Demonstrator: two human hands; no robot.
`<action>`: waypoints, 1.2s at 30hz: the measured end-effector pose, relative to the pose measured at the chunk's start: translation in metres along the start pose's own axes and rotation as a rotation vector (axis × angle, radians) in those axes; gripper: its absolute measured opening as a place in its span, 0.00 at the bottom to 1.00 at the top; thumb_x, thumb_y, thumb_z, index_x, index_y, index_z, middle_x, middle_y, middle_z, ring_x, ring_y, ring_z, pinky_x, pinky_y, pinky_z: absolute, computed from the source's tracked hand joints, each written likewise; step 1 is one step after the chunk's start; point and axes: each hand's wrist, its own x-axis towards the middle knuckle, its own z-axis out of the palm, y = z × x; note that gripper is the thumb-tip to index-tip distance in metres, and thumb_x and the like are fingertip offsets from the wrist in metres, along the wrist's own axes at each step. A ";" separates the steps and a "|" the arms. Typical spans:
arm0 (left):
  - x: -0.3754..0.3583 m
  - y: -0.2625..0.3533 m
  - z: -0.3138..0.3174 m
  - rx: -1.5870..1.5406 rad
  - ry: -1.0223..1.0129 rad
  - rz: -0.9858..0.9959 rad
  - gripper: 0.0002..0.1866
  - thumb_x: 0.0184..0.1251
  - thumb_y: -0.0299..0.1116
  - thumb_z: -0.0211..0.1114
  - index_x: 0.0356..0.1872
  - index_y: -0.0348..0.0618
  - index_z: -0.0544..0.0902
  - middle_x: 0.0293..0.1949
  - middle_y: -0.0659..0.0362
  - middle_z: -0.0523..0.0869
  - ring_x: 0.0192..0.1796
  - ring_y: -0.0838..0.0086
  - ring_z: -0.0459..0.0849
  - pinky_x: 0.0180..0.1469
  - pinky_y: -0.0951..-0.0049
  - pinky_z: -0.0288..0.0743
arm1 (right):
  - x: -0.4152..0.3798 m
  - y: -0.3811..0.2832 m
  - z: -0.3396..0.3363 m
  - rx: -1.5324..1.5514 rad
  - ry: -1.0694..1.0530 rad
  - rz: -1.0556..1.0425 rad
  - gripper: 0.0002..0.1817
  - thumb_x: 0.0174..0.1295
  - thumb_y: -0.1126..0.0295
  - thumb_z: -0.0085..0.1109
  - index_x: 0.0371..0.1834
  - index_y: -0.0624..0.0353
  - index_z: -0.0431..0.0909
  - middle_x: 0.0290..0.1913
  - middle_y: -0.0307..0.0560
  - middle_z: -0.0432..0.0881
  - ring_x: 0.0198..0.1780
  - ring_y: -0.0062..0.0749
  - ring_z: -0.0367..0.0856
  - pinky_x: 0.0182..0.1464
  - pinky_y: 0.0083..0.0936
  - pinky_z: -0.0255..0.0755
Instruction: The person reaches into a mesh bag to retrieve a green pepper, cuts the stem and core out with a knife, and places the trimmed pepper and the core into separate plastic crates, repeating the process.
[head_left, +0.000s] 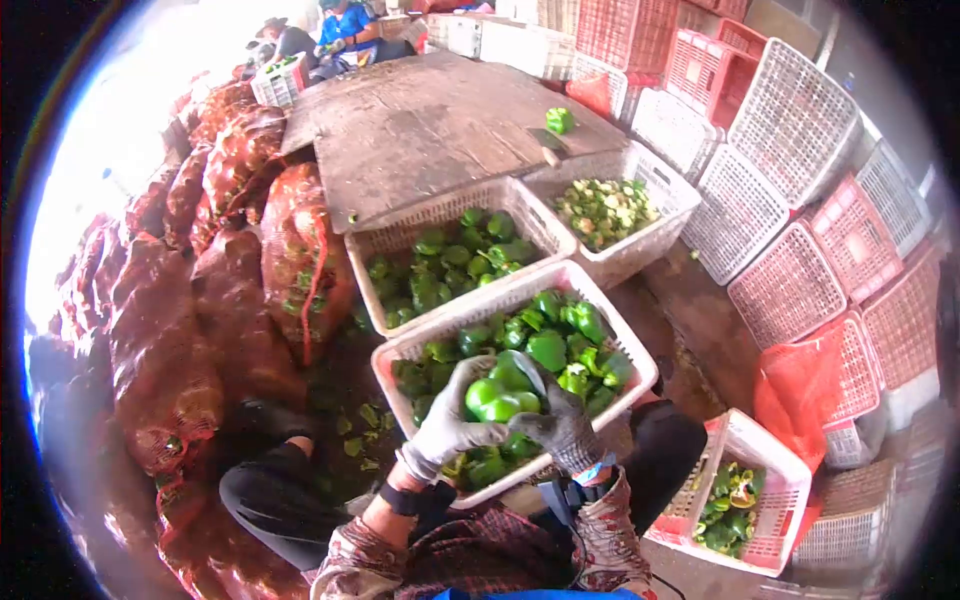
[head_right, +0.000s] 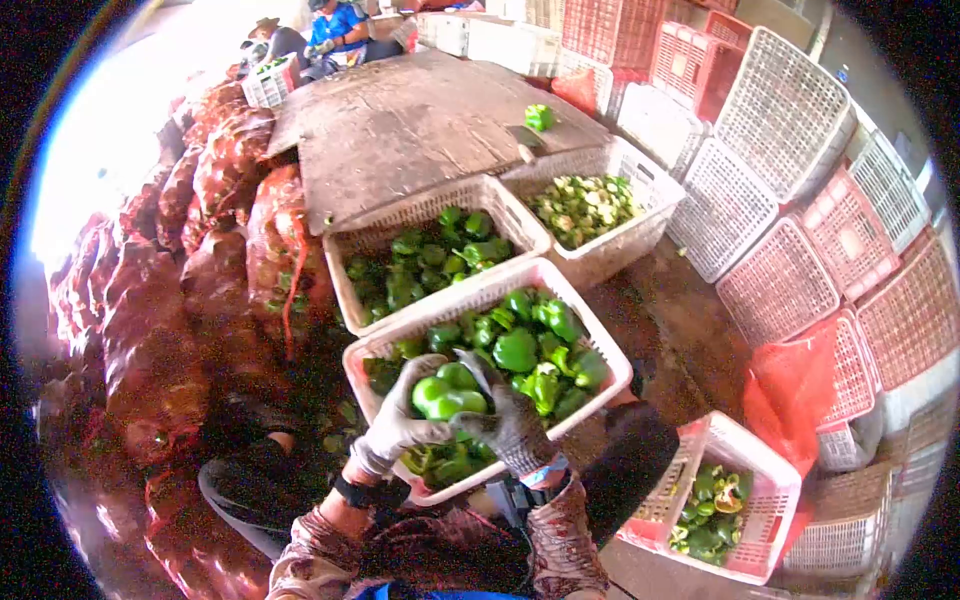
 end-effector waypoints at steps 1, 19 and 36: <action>0.002 0.000 0.004 0.016 0.052 0.023 0.50 0.36 0.33 0.82 0.64 0.39 0.63 0.59 0.56 0.72 0.61 0.71 0.69 0.65 0.70 0.64 | -0.001 0.002 0.000 0.023 0.078 -0.052 0.41 0.58 0.53 0.67 0.70 0.61 0.60 0.65 0.57 0.72 0.67 0.48 0.70 0.65 0.33 0.66; -0.024 -0.020 0.030 -0.097 0.289 0.149 0.52 0.37 0.25 0.78 0.69 0.35 0.59 0.62 0.53 0.71 0.64 0.65 0.71 0.68 0.66 0.63 | -0.062 -0.017 0.039 -0.205 0.339 0.100 0.11 0.69 0.61 0.52 0.38 0.56 0.79 0.28 0.49 0.83 0.28 0.50 0.82 0.31 0.43 0.76; -0.034 -0.025 0.034 0.044 0.297 0.093 0.54 0.34 0.31 0.82 0.68 0.34 0.61 0.59 0.50 0.75 0.59 0.62 0.77 0.62 0.64 0.71 | -0.092 -0.007 0.029 -0.500 -0.028 0.173 0.13 0.68 0.59 0.52 0.37 0.58 0.78 0.19 0.54 0.75 0.20 0.51 0.76 0.22 0.44 0.67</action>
